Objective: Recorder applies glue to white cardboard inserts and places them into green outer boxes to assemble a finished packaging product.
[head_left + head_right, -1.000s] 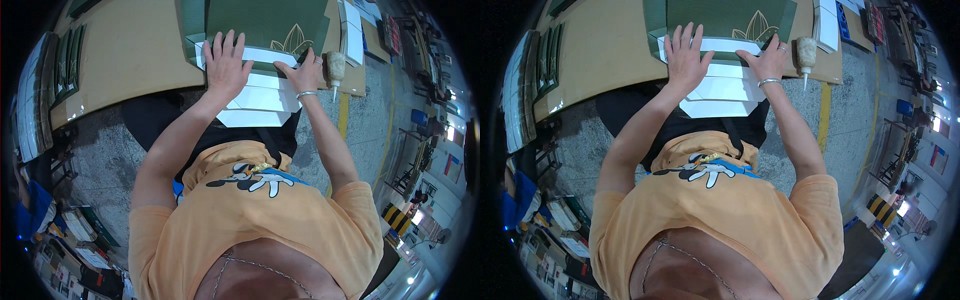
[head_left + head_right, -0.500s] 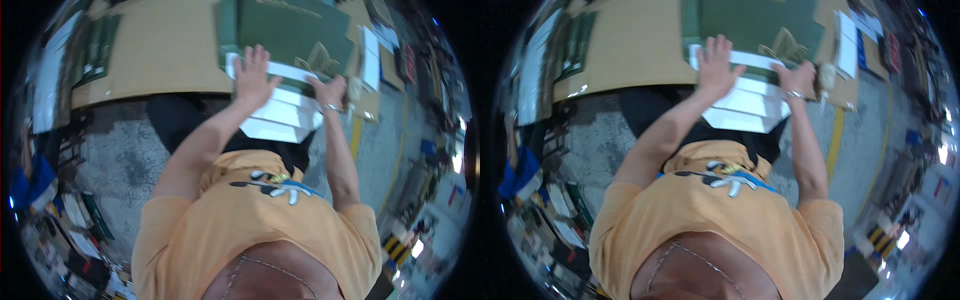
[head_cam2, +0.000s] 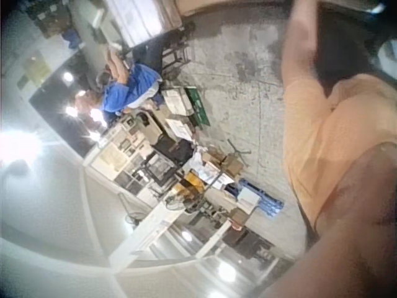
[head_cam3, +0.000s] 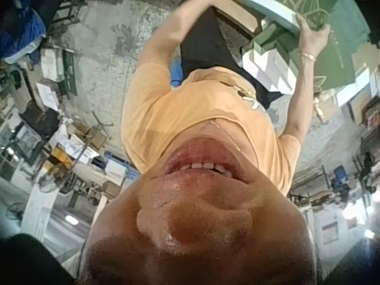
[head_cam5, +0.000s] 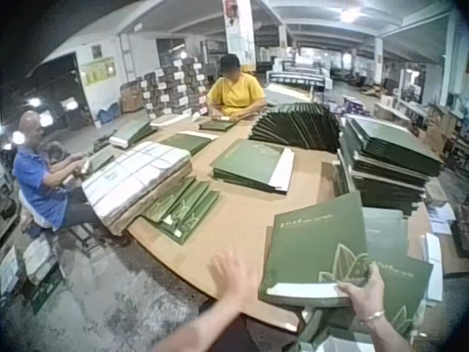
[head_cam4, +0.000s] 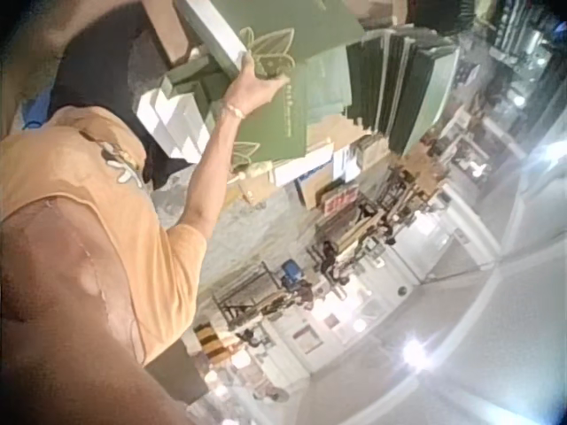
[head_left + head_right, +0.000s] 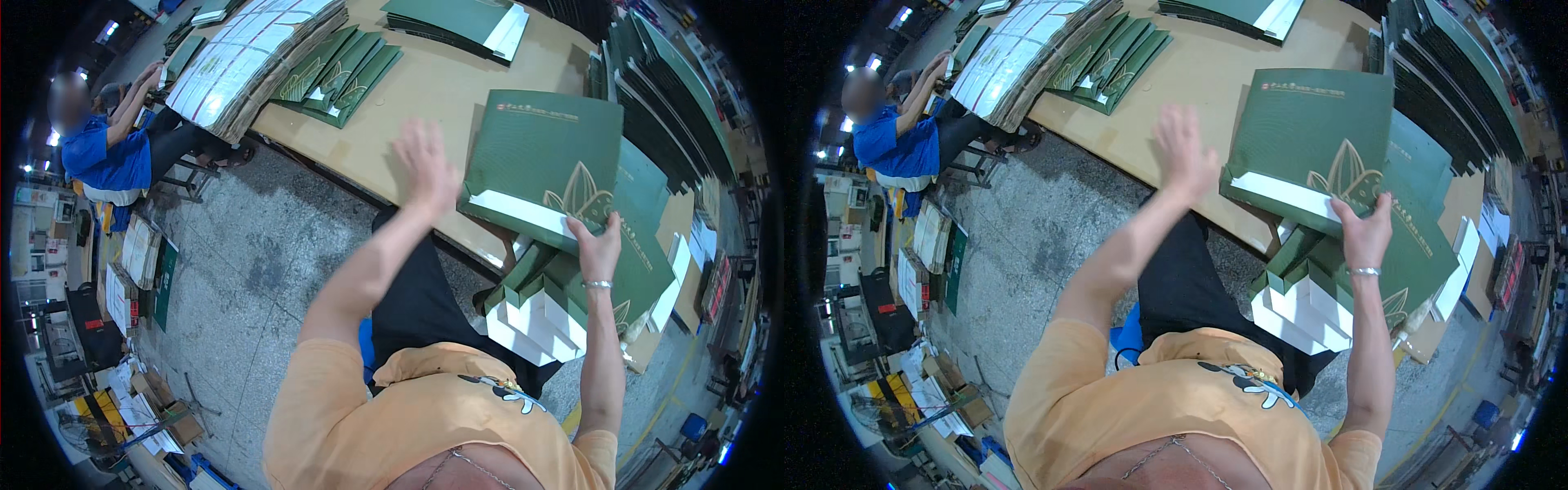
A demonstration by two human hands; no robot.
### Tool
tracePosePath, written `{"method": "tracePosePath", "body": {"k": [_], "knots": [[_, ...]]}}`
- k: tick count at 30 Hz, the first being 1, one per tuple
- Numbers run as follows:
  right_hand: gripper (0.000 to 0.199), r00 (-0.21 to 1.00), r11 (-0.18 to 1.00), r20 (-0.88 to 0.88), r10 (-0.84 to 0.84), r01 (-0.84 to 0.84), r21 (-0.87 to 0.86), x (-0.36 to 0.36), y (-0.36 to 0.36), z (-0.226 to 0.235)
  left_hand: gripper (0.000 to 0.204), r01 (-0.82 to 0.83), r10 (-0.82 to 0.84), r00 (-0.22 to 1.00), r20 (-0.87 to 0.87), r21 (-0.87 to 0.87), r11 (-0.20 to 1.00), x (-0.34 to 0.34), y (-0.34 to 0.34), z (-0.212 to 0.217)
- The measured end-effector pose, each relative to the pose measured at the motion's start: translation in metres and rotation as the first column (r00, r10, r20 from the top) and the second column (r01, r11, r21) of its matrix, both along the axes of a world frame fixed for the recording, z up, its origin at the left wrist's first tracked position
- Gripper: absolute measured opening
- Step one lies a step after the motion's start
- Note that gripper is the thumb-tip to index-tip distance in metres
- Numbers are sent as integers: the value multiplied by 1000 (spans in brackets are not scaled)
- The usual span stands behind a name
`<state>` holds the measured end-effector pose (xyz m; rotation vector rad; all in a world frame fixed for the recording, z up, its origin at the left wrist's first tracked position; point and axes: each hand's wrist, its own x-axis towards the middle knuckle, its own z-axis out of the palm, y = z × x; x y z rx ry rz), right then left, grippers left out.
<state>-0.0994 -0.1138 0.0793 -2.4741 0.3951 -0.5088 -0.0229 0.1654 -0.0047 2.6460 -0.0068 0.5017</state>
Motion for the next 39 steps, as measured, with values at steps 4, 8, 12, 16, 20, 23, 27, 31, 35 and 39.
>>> {"method": "tracePosePath", "body": {"k": [4, 8, 12, 16, 20, 23, 27, 31, 35, 39], "knots": [[63, 989, 997, -140, 57, -48, 68, 47, 56, 21, 87, -265, 305, 948, -85, 315, 911, 69, 93, 5], [62, 986, 995, -145, 82, -74, 64, 82, 87, 26, 83, -184, 304, 937, -174, 492, 851, 113, 143, 13], [67, 962, 988, -262, 80, -41, 151, 109, 127, 43, 72, -38, 149, 975, -163, 541, 840, 140, 170, 0], [67, 956, 988, -268, 119, -86, 131, 138, 135, 9, 56, 112, -109, 994, -33, 464, 879, 153, 176, 5], [59, 941, 907, -285, 184, -51, 418, 160, 201, -15, 55, 132, -169, 982, 82, 339, 932, 154, 191, 16], [60, 919, 788, -316, 237, 8, 616, 186, 258, -46, 55, 183, -222, 966, 133, 259, 948, 156, 197, 27], [45, 984, 784, -127, 129, -23, 621, 225, 346, -117, 56, 275, -303, 949, 91, 232, 933, 160, 199, 30], [33, 988, 733, -21, 151, -98, 673, 235, 396, -123, 60, 300, -303, 953, -3, 157, 941, 160, 208, 26], [35, 550, 547, -414, 726, -96, 832, 233, 341, -77, 53, 281, -256, 955, -153, 172, 944, 146, 209, 22], [42, 618, 728, -405, 674, -462, 507, 243, 228, -16, 41, 266, -259, 957, 131, -33, 964, 103, 147, -9]]}}
